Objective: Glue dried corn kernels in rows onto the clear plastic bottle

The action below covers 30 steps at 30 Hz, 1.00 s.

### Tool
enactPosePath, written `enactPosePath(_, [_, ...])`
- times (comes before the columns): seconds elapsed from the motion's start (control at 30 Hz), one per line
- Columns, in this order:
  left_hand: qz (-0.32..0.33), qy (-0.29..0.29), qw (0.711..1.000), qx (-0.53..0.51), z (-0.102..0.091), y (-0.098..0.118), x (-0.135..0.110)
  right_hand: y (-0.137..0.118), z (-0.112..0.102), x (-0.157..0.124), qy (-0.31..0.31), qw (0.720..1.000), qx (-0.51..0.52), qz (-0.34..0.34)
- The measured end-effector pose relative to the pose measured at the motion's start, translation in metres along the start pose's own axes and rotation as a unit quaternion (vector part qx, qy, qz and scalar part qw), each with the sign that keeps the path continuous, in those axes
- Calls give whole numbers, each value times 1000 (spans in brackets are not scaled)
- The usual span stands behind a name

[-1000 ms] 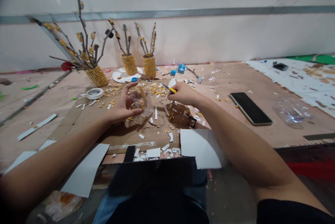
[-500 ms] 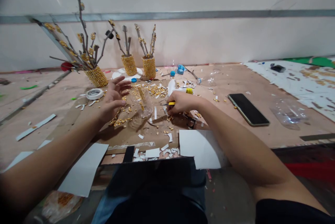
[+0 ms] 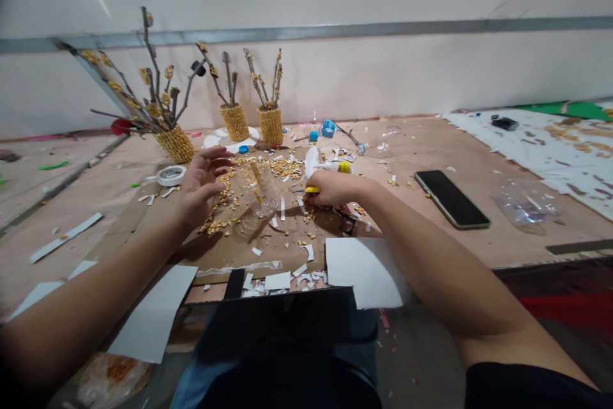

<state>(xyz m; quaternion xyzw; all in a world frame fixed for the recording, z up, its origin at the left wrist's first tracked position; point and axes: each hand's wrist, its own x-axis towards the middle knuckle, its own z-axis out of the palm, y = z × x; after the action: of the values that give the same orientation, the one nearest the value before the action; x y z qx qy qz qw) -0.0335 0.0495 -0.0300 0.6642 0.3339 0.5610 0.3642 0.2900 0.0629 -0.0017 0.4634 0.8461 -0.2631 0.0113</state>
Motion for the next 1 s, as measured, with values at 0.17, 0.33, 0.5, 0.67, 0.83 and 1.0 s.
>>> enactPosePath(0.17, [26,42,998,28,6,7,-1,10,-10,-5,-32,999,20,-21])
enactPosePath(0.33, [68,40,994,76,7,8,-3,16,-24,-14,-50,990,115,-58])
enactPosePath(0.5, [259,34,931,255,11,26,-15,13,-25,-23,5,951,302,-68])
enactPosePath(0.67, [345,-163,876,294,37,52,-32,-17,-14,-26,-89,923,338,-159])
enactPosePath(0.83, [227,-300,897,230,57,59,-42,-45,2,-25,-133,901,339,-236])
enactPosePath(1.0, [276,-307,874,257,53,58,-45,-48,10,-23,-123,890,357,-258])
